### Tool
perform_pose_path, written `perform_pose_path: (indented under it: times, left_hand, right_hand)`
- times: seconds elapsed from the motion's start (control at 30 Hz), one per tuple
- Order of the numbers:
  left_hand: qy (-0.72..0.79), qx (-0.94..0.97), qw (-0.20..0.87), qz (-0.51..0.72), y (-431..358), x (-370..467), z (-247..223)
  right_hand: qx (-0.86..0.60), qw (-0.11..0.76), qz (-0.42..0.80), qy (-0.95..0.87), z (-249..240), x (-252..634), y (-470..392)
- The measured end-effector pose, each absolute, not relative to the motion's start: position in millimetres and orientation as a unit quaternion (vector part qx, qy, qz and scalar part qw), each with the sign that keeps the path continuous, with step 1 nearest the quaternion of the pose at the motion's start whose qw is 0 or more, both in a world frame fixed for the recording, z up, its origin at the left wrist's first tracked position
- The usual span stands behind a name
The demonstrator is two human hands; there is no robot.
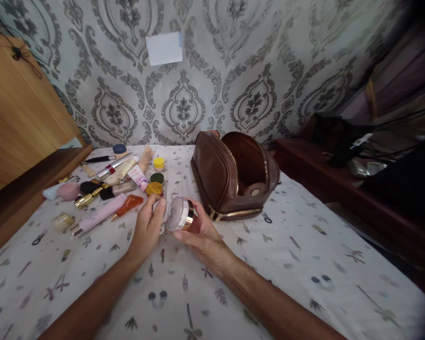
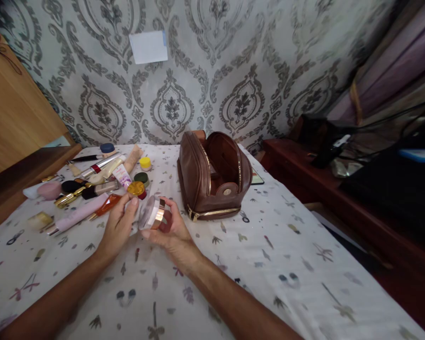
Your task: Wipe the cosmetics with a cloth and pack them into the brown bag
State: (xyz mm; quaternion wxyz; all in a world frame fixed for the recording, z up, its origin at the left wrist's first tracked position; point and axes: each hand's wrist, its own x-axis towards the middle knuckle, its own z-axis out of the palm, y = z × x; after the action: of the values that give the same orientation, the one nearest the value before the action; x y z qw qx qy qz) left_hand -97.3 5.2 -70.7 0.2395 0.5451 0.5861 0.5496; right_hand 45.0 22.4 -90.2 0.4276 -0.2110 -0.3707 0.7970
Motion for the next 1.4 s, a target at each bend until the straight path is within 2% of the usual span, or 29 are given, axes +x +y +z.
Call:
perform_pose_path:
  times: [0.13, 0.3, 0.4, 0.57, 0.73, 0.93, 1.23, 1.4]
  left_hand:
    - [0.581, 0.522, 0.247, 0.574, 3, -99, -68]
    - [0.557, 0.585, 0.162, 0.568, -2, -97, -63]
    - [0.546, 0.622, 0.150, 0.540, -2, -97, -63]
    - [0.539, 0.620, 0.120, 0.558, -3, -99, -62]
    - [0.523, 0.678, 0.060, 0.513, -7, -98, -64]
    - [0.482, 0.721, -0.031, 0.497, -8, -96, -68]
    - [0.528, 0.657, 0.058, 0.535, -2, -106, -62]
    - [0.549, 0.619, 0.114, 0.550, 1, -107, -60]
  right_hand:
    - [-0.251, 0.423, 0.758, -0.427, -97, 46, 25]
    - [-0.329, 0.415, 0.649, -0.546, -98, 44, 19]
    - [-0.346, 0.411, 0.612, -0.580, -98, 42, 17]
    - [-0.375, 0.405, 0.582, -0.597, -99, 42, 19]
    - [-0.392, 0.409, 0.555, -0.609, -97, 42, 19]
    - [-0.390, 0.399, 0.605, -0.569, -100, 42, 19]
    - [-0.267, 0.375, 0.724, -0.513, -99, 45, 17]
    - [-0.281, 0.367, 0.733, -0.499, -101, 43, 19]
